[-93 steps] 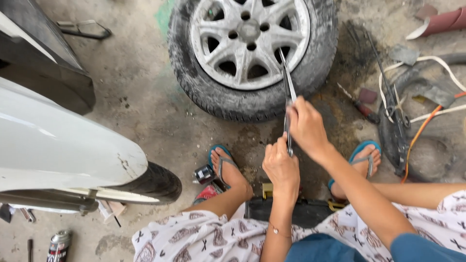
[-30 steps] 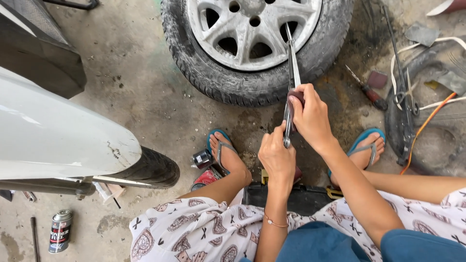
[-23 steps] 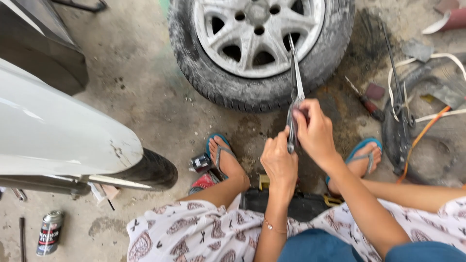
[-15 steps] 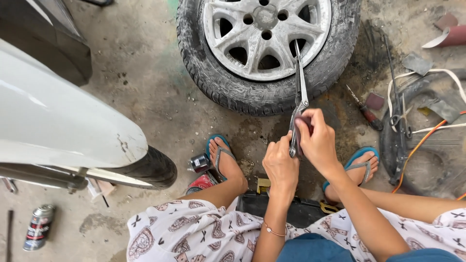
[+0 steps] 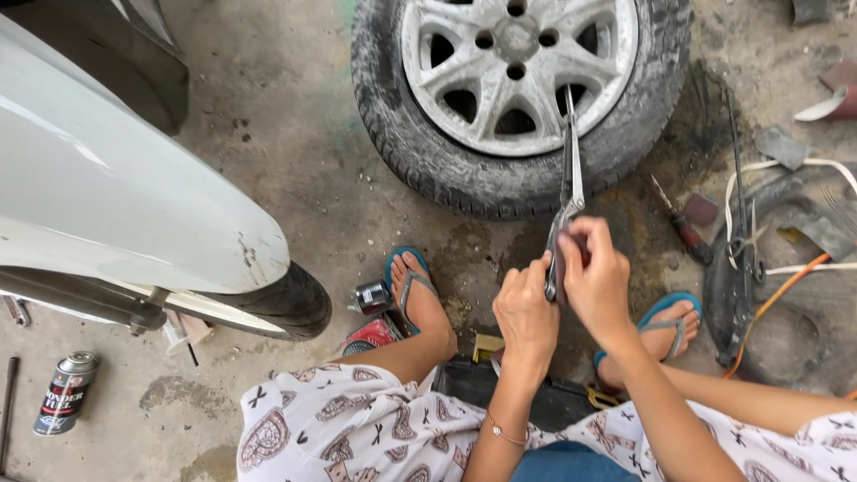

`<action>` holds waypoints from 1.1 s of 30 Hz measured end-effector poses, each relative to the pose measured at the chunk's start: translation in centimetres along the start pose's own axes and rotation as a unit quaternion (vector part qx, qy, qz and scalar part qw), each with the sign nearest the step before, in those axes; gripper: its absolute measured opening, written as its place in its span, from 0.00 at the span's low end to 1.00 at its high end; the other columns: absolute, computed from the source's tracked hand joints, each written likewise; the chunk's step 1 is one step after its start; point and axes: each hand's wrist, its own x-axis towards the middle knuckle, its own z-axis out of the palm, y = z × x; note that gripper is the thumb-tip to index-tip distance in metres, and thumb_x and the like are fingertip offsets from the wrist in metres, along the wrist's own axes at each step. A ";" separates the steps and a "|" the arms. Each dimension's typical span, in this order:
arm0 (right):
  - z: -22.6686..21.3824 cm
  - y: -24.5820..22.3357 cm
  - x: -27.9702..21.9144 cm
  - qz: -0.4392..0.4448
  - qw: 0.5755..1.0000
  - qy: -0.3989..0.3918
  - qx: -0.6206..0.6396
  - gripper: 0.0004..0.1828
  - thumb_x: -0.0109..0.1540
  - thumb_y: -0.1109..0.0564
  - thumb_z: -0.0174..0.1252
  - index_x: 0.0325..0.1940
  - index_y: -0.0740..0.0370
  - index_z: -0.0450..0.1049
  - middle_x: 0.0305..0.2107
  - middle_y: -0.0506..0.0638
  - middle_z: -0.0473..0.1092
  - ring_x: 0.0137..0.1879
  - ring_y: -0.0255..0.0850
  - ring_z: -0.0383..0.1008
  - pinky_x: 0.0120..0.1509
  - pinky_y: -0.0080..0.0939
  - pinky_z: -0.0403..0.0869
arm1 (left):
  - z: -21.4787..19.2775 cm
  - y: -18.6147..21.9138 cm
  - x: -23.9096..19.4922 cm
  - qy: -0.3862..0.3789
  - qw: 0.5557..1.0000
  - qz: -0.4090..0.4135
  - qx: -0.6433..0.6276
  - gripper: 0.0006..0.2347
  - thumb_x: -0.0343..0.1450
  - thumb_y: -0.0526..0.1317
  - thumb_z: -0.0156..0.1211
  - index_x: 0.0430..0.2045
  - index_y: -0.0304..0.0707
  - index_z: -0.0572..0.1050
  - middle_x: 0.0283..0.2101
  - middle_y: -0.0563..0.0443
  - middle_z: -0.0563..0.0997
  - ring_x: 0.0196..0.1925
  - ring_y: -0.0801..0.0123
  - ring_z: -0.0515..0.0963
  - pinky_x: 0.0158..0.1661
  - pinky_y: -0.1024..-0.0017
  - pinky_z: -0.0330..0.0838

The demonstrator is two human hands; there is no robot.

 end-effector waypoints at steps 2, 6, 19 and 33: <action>0.6 1.2 -0.3 -0.002 1.000 0.008 0.001 0.08 0.68 0.55 0.61 0.49 0.54 0.71 0.30 0.62 0.75 0.37 0.66 0.77 0.41 0.60 0.74 | 0.1 0.0 0.2 0.005 1.000 0.000 -0.001 0.14 0.58 0.27 0.68 0.36 0.40 0.79 0.21 0.51 0.77 0.25 0.59 0.76 0.26 0.68 0.75; 2.2 4.1 2.6 -0.014 0.999 0.040 0.012 0.08 0.70 0.55 0.61 0.51 0.54 0.69 0.32 0.60 0.76 0.37 0.63 0.78 0.42 0.57 0.75 | 0.2 0.2 0.0 -0.008 1.000 0.002 0.005 0.14 0.59 0.26 0.66 0.37 0.39 0.80 0.21 0.51 0.78 0.25 0.59 0.76 0.25 0.67 0.74; 0.0 0.7 0.0 -0.018 1.000 -0.014 0.003 0.06 0.68 0.57 0.59 0.48 0.55 0.71 0.32 0.62 0.75 0.39 0.65 0.77 0.41 0.62 0.74 | 0.4 -0.4 -0.1 0.014 1.000 0.008 0.008 0.13 0.61 0.27 0.64 0.37 0.40 0.79 0.20 0.51 0.76 0.24 0.59 0.74 0.25 0.68 0.74; -0.6 4.7 -1.3 0.118 0.974 -0.012 0.195 0.07 0.70 0.61 0.57 0.53 0.58 0.69 0.37 0.57 0.76 0.43 0.41 0.75 0.52 0.45 0.75 | 0.0 1.6 0.5 0.006 0.999 0.038 0.030 0.11 0.62 0.26 0.66 0.35 0.40 0.79 0.20 0.54 0.76 0.23 0.64 0.74 0.24 0.74 0.72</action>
